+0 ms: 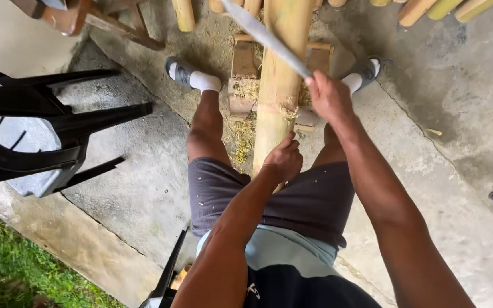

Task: Scraping and carving a bamboo pole using a knife and a drawknife.

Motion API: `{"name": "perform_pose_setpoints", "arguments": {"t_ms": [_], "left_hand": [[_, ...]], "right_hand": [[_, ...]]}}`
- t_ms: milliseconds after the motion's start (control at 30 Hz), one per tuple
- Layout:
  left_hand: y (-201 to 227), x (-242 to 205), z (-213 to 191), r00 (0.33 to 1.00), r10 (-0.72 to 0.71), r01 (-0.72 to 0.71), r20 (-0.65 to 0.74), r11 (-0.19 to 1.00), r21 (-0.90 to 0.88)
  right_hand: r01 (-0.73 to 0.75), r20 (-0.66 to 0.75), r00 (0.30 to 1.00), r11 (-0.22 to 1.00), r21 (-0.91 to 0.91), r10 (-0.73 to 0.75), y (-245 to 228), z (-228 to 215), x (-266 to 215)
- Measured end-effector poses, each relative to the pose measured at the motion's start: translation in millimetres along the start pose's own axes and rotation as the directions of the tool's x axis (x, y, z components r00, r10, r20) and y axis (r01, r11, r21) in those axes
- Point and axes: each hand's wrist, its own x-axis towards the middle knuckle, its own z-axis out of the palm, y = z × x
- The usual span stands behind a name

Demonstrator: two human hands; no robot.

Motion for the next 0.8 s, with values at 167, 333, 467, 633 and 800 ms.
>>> {"name": "perform_pose_setpoints", "arguments": {"t_ms": [167,333,467,633,800], "left_hand": [[-2,2,7,0.991,-0.015,0.026,-0.133,0.997,0.078],[1,6,13,0.988,-0.017,0.029,-0.153,0.997,0.075],[-5,2,0,0.983,-0.022,0.029,-0.182,0.999,0.038],[-8,-1,-15,0.984,-0.004,-0.003,-0.181,0.999,-0.038],[-7,4,2,0.988,-0.003,-0.004,-0.153,0.999,-0.047]], "right_hand": [[0.128,0.177,0.977,0.990,-0.061,-0.115,-12,-12,5],[0.097,-0.055,0.993,0.993,-0.074,-0.101,17,4,5],[0.208,-0.037,0.977,0.977,-0.056,-0.210,10,9,-8],[0.090,-0.098,0.991,0.996,-0.023,-0.092,5,5,-5],[-0.028,0.039,0.999,0.998,-0.052,0.030,-23,1,-27]]}}
